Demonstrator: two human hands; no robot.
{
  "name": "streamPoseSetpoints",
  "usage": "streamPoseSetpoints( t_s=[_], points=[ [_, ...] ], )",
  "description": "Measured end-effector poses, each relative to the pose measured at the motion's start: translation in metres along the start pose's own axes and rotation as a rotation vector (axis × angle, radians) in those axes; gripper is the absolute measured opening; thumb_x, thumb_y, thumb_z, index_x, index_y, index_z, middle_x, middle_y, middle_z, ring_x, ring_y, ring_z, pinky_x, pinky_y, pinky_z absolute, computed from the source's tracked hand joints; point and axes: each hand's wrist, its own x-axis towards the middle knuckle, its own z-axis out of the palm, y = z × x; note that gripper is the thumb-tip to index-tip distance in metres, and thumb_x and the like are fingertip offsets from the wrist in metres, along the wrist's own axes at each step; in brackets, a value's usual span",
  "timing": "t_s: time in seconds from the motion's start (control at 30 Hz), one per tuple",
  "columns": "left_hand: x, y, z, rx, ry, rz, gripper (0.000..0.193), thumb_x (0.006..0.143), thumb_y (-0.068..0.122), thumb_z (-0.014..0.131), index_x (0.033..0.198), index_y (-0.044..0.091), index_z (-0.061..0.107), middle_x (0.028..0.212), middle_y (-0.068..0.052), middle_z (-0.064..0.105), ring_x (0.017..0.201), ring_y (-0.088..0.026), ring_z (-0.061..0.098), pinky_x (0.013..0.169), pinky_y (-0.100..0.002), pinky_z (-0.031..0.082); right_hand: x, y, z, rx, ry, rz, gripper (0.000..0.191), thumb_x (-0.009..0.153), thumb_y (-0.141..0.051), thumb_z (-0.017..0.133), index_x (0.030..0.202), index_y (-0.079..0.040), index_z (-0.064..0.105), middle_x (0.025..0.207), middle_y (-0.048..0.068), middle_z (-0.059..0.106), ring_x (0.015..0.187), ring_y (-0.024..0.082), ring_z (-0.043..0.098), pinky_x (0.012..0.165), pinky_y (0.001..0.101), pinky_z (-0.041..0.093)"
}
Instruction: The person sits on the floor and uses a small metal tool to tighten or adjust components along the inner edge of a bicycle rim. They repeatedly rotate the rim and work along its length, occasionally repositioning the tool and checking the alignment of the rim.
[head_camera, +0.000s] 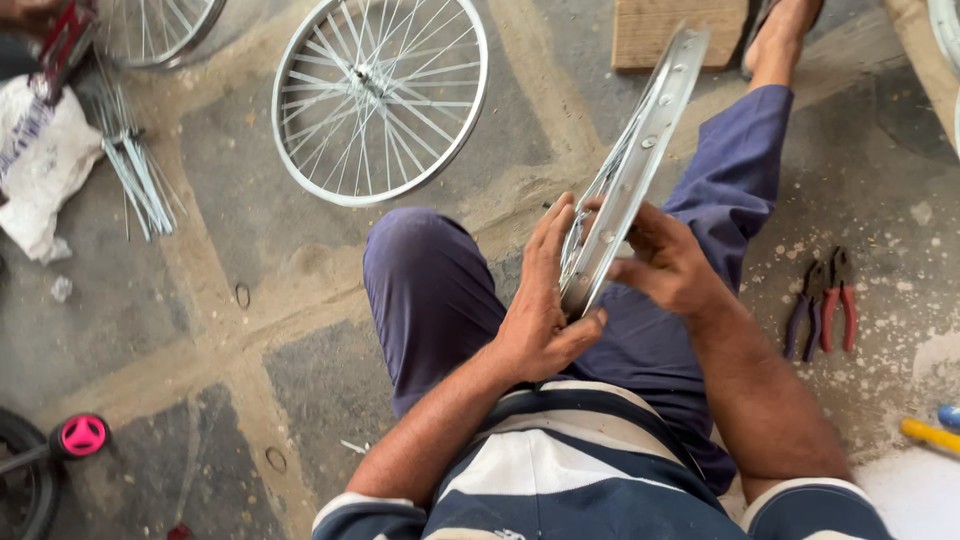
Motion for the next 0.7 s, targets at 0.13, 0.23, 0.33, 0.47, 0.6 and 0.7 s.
streamPoseSetpoints(
  t_s=[0.13, 0.23, 0.33, 0.47, 0.6, 0.7],
  points=[
    [0.003, 0.004, 0.002, 0.015, -0.002, -0.014, 0.109, 0.078, 0.010, 0.069, 0.167, 0.004, 0.006, 0.174, -0.028, 0.011, 0.166, -0.045, 0.014, 0.136, -0.057, 0.021, 0.009, -0.002, 0.004, -0.867, 0.234, -0.216, 0.035, 0.089, -0.011, 0.081, 0.121, -0.005, 0.071, 0.114, 0.013, 0.076, 0.104, 0.026, 0.077, 0.092, 0.0334, 0.060],
    [0.001, 0.006, 0.002, 0.031, 0.012, -0.003, 0.110, 0.077, 0.009, 0.068, 0.168, 0.004, 0.007, 0.175, -0.028, 0.012, 0.166, -0.044, 0.016, 0.137, -0.057, 0.021, 0.021, 0.015, 0.027, -1.144, 0.599, -0.643, 0.045, 0.078, -0.027, 0.095, 0.089, -0.010, 0.055, 0.086, 0.009, 0.068, 0.083, 0.029, 0.069, 0.086, 0.0425, 0.051],
    [0.000, 0.003, 0.000, 0.028, 0.021, -0.014, 0.108, 0.079, 0.009, 0.068, 0.168, 0.003, 0.007, 0.175, -0.027, 0.012, 0.166, -0.044, 0.015, 0.137, -0.056, 0.021, 0.020, 0.023, 0.034, -1.064, 0.606, -0.582, 0.043, 0.080, -0.026, 0.094, 0.092, -0.005, 0.059, 0.093, 0.011, 0.071, 0.089, 0.024, 0.069, 0.085, 0.0391, 0.051],
    [-0.001, 0.000, 0.002, 0.014, 0.013, -0.011, 0.106, 0.083, 0.010, 0.068, 0.167, 0.003, 0.004, 0.174, -0.027, 0.008, 0.166, -0.044, 0.013, 0.136, -0.056, 0.020, 0.005, 0.020, 0.022, -0.351, 0.335, -0.210, 0.022, 0.104, -0.014, 0.072, 0.118, 0.000, 0.063, 0.117, 0.011, 0.075, 0.108, 0.019, 0.073, 0.095, 0.0311, 0.059],
    [-0.006, 0.002, 0.001, -0.022, 0.028, -0.041, 0.107, 0.081, 0.011, 0.070, 0.168, 0.004, 0.008, 0.177, -0.026, 0.011, 0.168, -0.043, 0.013, 0.138, -0.054, 0.020, -0.006, 0.014, 0.011, 0.093, 0.185, 0.002, 0.036, 0.108, -0.007, 0.058, 0.143, 0.000, 0.057, 0.137, 0.011, 0.068, 0.128, 0.020, 0.065, 0.113, 0.0342, 0.053],
    [-0.011, 0.003, -0.002, -0.010, 0.063, -0.067, 0.106, 0.082, 0.015, 0.074, 0.167, 0.004, 0.013, 0.175, -0.026, 0.018, 0.166, -0.044, 0.019, 0.136, -0.053, 0.021, -0.006, 0.010, 0.006, 0.206, 0.114, 0.107, 0.047, 0.105, -0.003, 0.055, 0.152, 0.001, 0.049, 0.148, 0.011, 0.060, 0.138, 0.020, 0.059, 0.119, 0.0340, 0.048]
  ],
)
